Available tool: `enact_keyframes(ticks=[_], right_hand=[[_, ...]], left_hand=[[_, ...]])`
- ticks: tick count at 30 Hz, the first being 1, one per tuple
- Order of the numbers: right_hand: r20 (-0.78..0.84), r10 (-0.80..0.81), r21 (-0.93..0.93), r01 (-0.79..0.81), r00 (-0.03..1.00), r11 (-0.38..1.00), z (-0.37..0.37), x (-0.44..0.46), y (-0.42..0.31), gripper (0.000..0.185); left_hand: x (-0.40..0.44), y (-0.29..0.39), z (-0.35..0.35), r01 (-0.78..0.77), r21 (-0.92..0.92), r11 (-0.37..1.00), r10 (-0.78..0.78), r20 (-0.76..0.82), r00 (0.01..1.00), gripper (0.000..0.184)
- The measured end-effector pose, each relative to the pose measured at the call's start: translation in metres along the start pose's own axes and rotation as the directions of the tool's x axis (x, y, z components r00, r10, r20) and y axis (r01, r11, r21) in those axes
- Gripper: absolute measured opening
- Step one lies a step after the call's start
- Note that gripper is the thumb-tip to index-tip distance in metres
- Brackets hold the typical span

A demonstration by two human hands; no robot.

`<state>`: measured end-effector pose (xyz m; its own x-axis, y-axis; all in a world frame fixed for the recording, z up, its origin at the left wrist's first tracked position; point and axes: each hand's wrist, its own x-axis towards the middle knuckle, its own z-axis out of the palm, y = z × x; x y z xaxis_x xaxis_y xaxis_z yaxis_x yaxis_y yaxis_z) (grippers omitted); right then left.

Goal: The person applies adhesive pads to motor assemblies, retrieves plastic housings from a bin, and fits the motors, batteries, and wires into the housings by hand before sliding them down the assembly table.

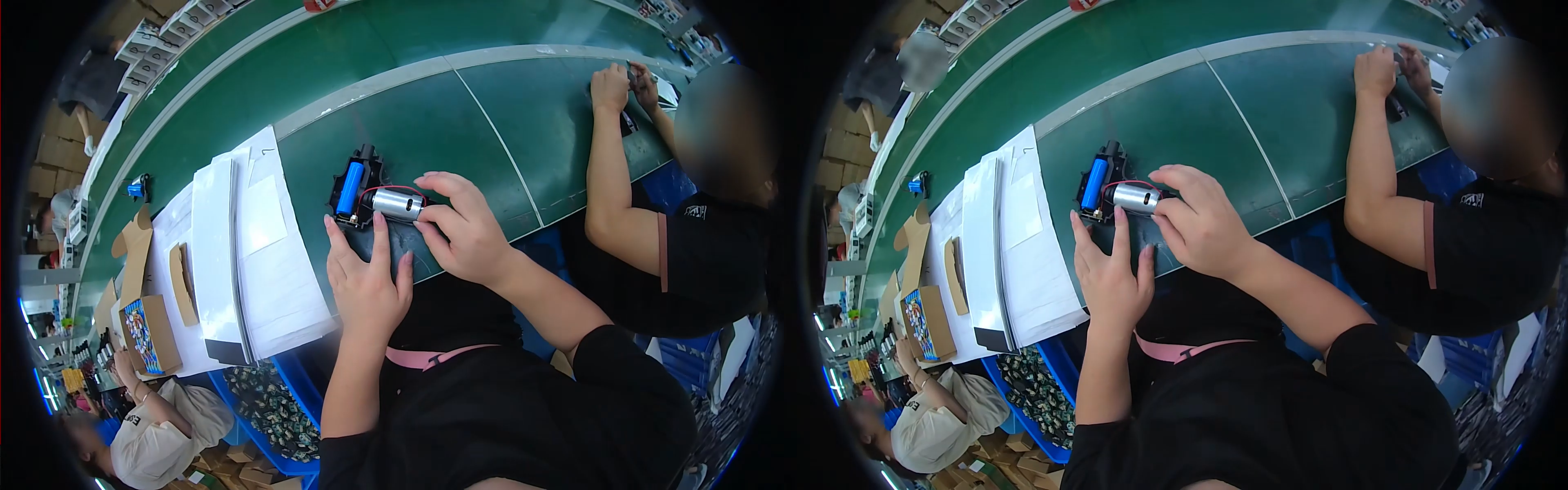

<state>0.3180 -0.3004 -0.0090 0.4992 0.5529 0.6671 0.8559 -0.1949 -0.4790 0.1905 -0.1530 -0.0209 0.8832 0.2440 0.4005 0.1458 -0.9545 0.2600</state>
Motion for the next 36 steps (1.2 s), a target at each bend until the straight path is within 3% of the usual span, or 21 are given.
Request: enact_keyframes(ticks=[11, 20, 23, 29, 32, 36], right_hand=[[-0.014, -0.053, -0.153, 0.051, 0.998, 0.987, 0.005, 0.005, -0.011, 0.021], [-0.024, 0.366, 0.187, -0.355, 0.93, 0.916, 0.017, 0.005, -0.006, 0.04], [-0.071, 0.332, 0.194, -0.313, 0.941, 0.93, 0.023, 0.008, -0.004, 0.054], [0.001, 0.457, 0.249, -0.443, 0.89, 0.861, 0.017, 0.013, -0.01, 0.072], [0.158, 0.371, 0.188, -0.397, 0.915, 0.899, 0.008, 0.01, -0.002, 0.065], [0.131, 0.3, 0.181, -0.321, 0.945, 0.93, 0.005, 0.008, 0.001, 0.049]], left_hand=[[0.003, 0.003, -0.003, -0.014, -0.014, 1.0, 0.014, 0.002, 1.0, 0.055], [0.0, 0.0, 0.002, -0.013, -0.03, 0.999, 0.013, -0.001, 1.0, 0.056], [0.001, 0.001, 0.001, -0.026, -0.016, 1.0, 0.026, -0.01, 1.0, 0.055], [0.0, 0.0, 0.002, -0.039, -0.019, 0.999, 0.038, -0.019, 0.999, 0.056], [0.0, 0.002, -0.001, -0.035, -0.014, 0.999, 0.035, -0.007, 0.999, 0.056], [-0.001, 0.0, 0.001, -0.02, -0.053, 0.998, 0.019, -0.019, 1.0, 0.057]])
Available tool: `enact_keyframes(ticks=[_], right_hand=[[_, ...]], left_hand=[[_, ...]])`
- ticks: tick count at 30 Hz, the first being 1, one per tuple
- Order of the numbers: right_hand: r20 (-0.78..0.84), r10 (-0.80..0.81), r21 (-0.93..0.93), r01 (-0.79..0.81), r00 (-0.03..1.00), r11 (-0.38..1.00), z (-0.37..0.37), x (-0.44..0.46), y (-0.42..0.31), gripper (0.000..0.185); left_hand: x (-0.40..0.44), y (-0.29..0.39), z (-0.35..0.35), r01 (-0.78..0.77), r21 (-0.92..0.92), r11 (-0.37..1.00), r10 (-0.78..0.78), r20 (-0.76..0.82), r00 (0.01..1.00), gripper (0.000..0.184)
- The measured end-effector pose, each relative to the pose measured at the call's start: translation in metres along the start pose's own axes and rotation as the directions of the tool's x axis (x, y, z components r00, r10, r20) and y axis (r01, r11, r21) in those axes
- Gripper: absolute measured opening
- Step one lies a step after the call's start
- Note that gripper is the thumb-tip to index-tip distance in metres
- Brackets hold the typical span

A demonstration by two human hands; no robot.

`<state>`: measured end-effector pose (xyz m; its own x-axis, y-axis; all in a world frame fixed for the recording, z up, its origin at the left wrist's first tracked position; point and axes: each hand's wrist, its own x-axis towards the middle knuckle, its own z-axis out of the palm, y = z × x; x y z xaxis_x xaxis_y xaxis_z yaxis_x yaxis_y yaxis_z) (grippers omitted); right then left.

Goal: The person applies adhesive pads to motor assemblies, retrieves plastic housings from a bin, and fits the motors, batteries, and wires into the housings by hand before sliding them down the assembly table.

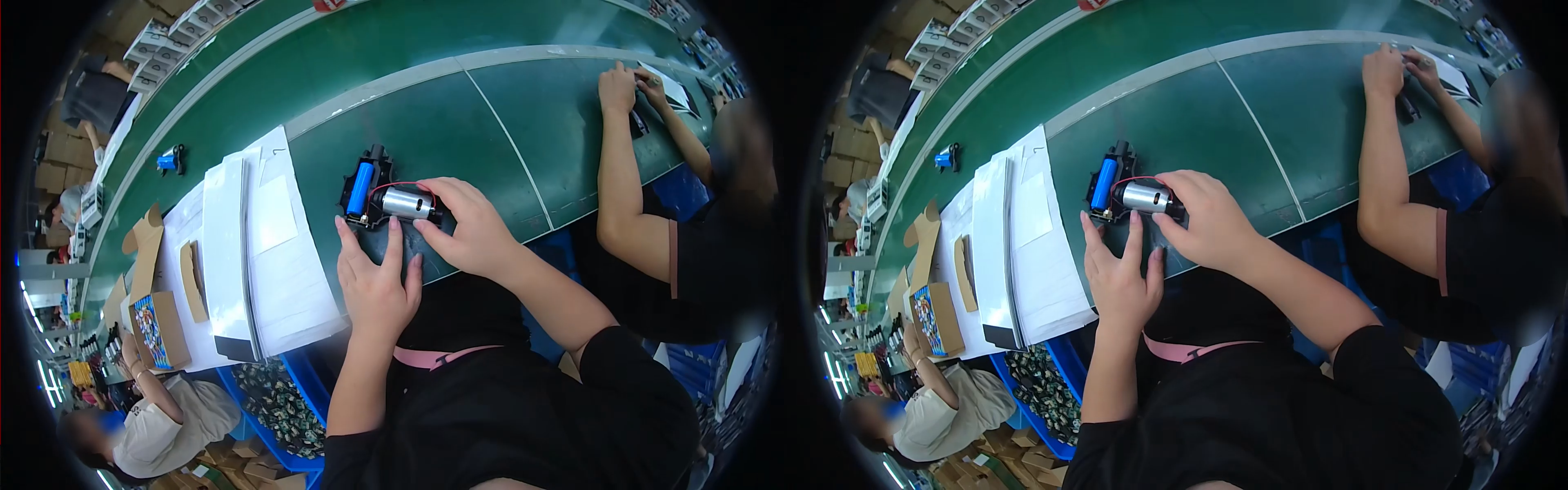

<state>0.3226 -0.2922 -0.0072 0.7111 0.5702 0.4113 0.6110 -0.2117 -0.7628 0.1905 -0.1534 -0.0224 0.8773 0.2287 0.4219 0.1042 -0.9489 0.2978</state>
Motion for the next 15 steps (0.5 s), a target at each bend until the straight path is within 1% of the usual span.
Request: enact_keyframes(ticks=[2, 8, 12, 15], right_hand=[[-0.012, -0.033, -0.047, 0.032, 0.999, 0.998, 0.0012, 0.0004, -0.0058, 0.044], [0.028, 0.035, 0.007, -0.035, 0.999, 0.999, 0.0004, 0.0035, -0.0051, 0.04], [-0.011, -0.014, -0.054, 0.014, 1.0, 0.998, 0.0039, 0.0024, -0.0031, 0.038], [0.021, 0.0, -0.034, 0.0, 1.0, 0.999, 0.0007, 0.0053, -0.0008, 0.037]], left_hand=[[0.0009, 0.0004, 0.0, 0.005, -0.003, 1.0, -0.005, 0.006, 1.0, 0.057], [0.0009, -0.0002, -0.0012, 0.01, -0.01, 1.0, -0.011, -0.027, 1.0, 0.058], [0.0009, -0.0012, -0.0022, 0.03, -0.039, 0.999, -0.031, -0.036, 0.999, 0.058], [0.0001, -0.0032, -0.0025, 0.037, -0.063, 0.997, -0.04, -0.041, 0.998, 0.057]])
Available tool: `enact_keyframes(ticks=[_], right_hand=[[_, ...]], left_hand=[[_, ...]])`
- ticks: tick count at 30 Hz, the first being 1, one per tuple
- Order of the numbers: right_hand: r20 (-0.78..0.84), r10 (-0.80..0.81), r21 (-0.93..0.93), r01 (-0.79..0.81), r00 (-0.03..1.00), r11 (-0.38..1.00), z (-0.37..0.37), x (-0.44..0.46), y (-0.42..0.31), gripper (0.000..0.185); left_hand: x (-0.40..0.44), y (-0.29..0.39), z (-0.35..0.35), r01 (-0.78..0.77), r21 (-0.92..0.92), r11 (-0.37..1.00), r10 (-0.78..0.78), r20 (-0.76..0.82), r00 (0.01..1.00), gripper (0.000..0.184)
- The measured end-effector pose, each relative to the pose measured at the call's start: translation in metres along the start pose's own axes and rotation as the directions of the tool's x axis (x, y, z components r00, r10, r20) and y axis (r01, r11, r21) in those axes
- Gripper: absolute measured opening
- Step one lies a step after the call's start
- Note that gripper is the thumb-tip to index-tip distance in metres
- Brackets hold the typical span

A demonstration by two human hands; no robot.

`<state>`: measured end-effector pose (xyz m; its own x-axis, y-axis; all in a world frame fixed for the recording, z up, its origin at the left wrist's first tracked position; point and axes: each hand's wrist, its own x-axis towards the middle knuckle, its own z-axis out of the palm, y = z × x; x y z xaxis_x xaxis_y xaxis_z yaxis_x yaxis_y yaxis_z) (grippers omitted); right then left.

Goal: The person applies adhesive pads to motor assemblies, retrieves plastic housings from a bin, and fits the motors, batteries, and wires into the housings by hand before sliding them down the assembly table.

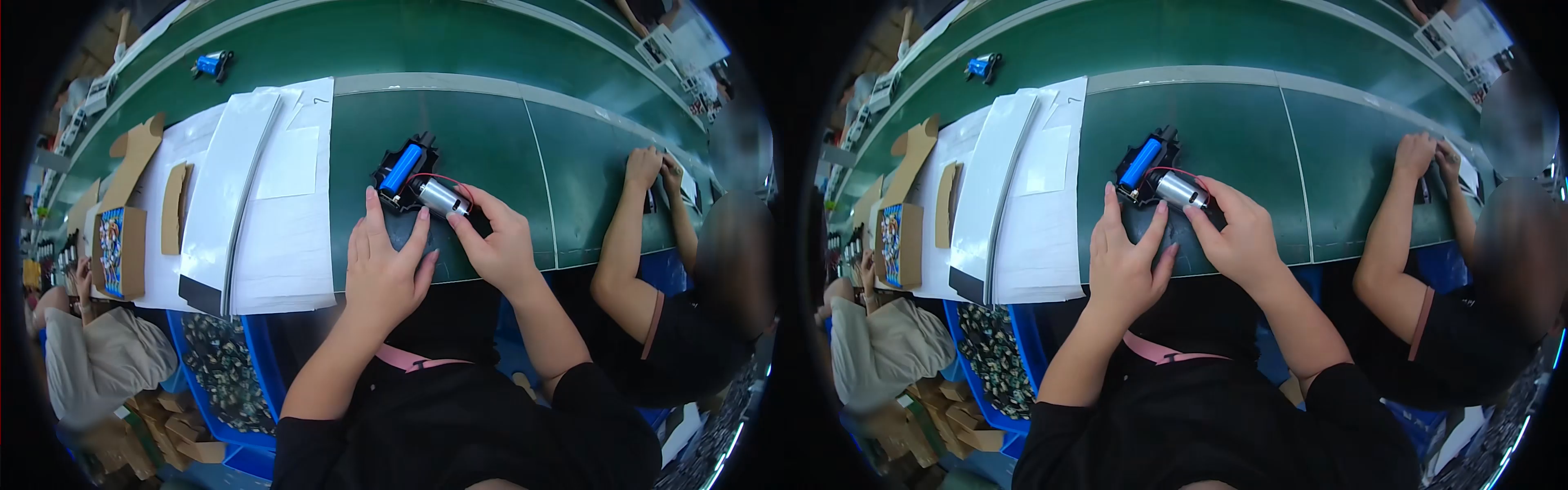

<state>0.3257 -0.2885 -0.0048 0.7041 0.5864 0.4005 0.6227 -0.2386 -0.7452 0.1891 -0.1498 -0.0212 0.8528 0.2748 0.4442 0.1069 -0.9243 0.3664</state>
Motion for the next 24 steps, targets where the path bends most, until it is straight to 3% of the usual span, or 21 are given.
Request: enact_keyframes(ticks=[6, 15, 24], right_hand=[[0.013, -0.021, -0.025, 0.021, 1.0, 0.999, -0.0005, 0.0015, 0.0025, 0.037], [0.003, -0.24, -0.302, 0.23, 0.971, 0.925, 0.006, -0.0019, -0.0009, 0.043], [-0.01, -0.193, -0.264, 0.184, 0.981, 0.947, 0.005, -0.003, -0.003, 0.042]], left_hand=[[0.0005, 0.0005, 0.0003, 0.004, -0.014, 1.0, -0.004, -0.009, 1.0, 0.055], [0.0006, 0.0015, -0.0011, -0.003, -0.01, 1.0, 0.003, -0.012, 1.0, 0.055], [0.0016, 0.0029, 0.0004, -0.013, 0.016, 1.0, 0.013, 0.003, 1.0, 0.057]])
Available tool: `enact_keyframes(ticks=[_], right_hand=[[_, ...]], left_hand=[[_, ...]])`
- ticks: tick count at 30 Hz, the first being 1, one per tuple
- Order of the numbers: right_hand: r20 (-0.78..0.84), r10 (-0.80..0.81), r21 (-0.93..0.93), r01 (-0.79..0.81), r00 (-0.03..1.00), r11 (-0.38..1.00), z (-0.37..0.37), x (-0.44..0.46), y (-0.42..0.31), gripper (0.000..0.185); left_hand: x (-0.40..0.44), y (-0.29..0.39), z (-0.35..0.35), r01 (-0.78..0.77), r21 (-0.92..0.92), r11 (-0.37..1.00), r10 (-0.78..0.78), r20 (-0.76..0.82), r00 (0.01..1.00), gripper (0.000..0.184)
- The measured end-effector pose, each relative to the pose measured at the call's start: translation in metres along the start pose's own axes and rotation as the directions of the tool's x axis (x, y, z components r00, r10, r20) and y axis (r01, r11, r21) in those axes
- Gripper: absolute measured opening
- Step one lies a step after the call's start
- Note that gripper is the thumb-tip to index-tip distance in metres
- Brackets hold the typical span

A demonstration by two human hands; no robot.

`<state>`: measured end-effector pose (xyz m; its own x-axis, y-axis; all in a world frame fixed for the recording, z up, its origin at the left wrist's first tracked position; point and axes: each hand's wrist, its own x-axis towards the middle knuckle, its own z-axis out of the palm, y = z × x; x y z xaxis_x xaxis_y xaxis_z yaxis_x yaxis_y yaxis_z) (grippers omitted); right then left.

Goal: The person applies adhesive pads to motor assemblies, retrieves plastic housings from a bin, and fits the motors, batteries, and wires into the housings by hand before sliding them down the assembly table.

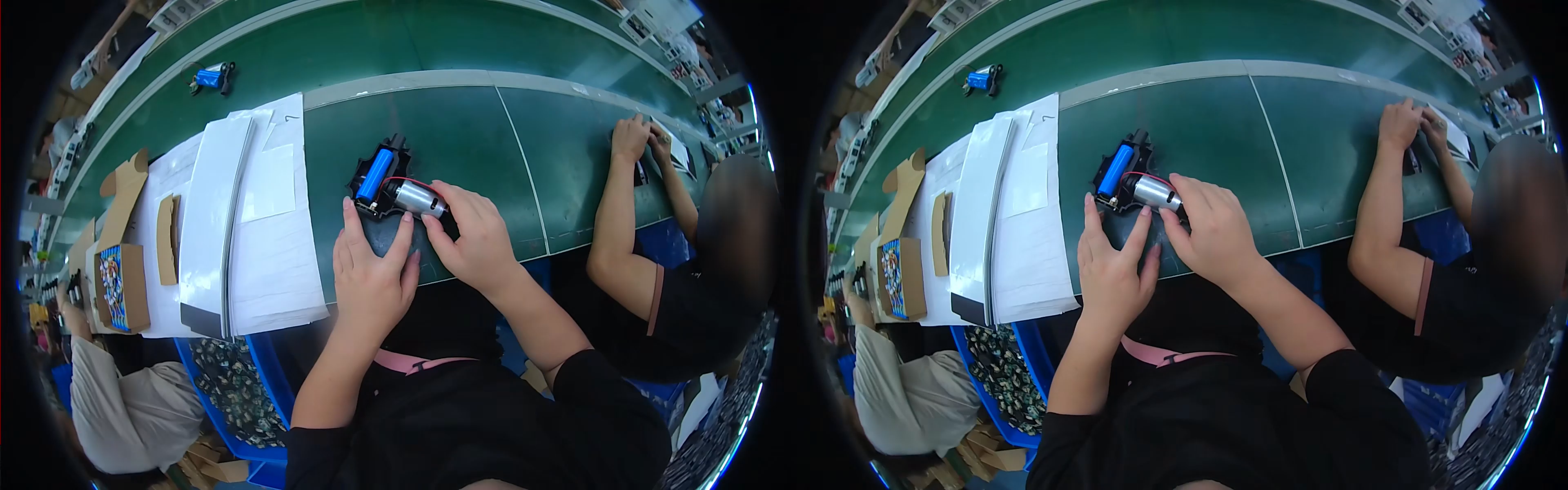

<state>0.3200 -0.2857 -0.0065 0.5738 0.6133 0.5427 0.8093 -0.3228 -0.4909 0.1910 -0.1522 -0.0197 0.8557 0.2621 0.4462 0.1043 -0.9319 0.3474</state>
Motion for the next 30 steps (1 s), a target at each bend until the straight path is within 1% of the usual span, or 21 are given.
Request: enact_keyframes(ticks=[3, 6, 9, 12, 15, 16, 19, 22, 25, 28, 30], right_hand=[[-0.026, 0.046, -0.068, -0.048, 0.999, 0.997, 0.002, -0.001, -0.008, 0.041], [0.011, 0.082, -0.035, -0.081, 0.997, 0.996, 0.001, 0.001, -0.009, 0.045], [0.061, 0.096, 0.199, -0.107, 0.993, 0.974, -0.006, -0.004, 0.013, 0.049], [0.187, 0.128, 0.429, -0.198, 0.974, 0.881, -0.017, -0.006, 0.028, 0.052], [0.203, 0.124, 0.345, -0.19, 0.971, 0.919, -0.02, -0.008, 0.023, 0.054], [0.185, 0.125, 0.353, -0.185, 0.975, 0.917, -0.019, -0.008, 0.023, 0.052], [0.17, 0.232, 0.474, -0.286, 0.958, 0.833, -0.009, -0.007, 0.024, 0.048], [0.189, 0.241, 0.443, -0.301, 0.952, 0.844, -0.011, -0.002, 0.02, 0.045], [0.184, 0.224, 0.409, -0.282, 0.957, 0.868, -0.012, -0.002, 0.019, 0.046], [0.169, 0.171, 0.412, -0.227, 0.971, 0.883, -0.014, -0.002, 0.021, 0.046], [0.169, 0.177, 0.419, -0.234, 0.969, 0.877, -0.014, 0.0, 0.02, 0.045]], left_hand=[[0.002, 0.001, 0.0, -0.003, 0.007, 1.0, 0.003, 0.008, 1.0, 0.056], [0.001, 0.002, -0.001, -0.015, 0.006, 1.0, 0.015, 0.03, 0.999, 0.056], [0.002, 0.003, -0.002, -0.01, 0.009, 1.0, 0.01, 0.035, 0.999, 0.057], [0.002, 0.005, -0.002, 0.0, 0.009, 1.0, 0.0, 0.05, 0.999, 0.056], [0.002, 0.004, -0.001, -0.01, -0.006, 1.0, 0.011, 0.063, 0.998, 0.054], [0.002, 0.003, -0.001, -0.008, -0.013, 1.0, 0.009, 0.077, 0.997, 0.053], [0.002, 0.005, -0.003, 0.011, -0.037, 0.999, -0.006, 0.123, 0.992, 0.05], [0.003, 0.005, -0.007, 0.007, -0.046, 0.999, 0.0, 0.155, 0.988, 0.049], [0.006, 0.007, -0.01, 0.005, -0.045, 0.999, 0.003, 0.182, 0.983, 0.049], [0.005, 0.009, -0.011, 0.008, -0.037, 0.999, 0.0, 0.197, 0.98, 0.048], [0.007, 0.009, -0.01, 0.009, -0.031, 0.999, -0.002, 0.2, 0.98, 0.047]])
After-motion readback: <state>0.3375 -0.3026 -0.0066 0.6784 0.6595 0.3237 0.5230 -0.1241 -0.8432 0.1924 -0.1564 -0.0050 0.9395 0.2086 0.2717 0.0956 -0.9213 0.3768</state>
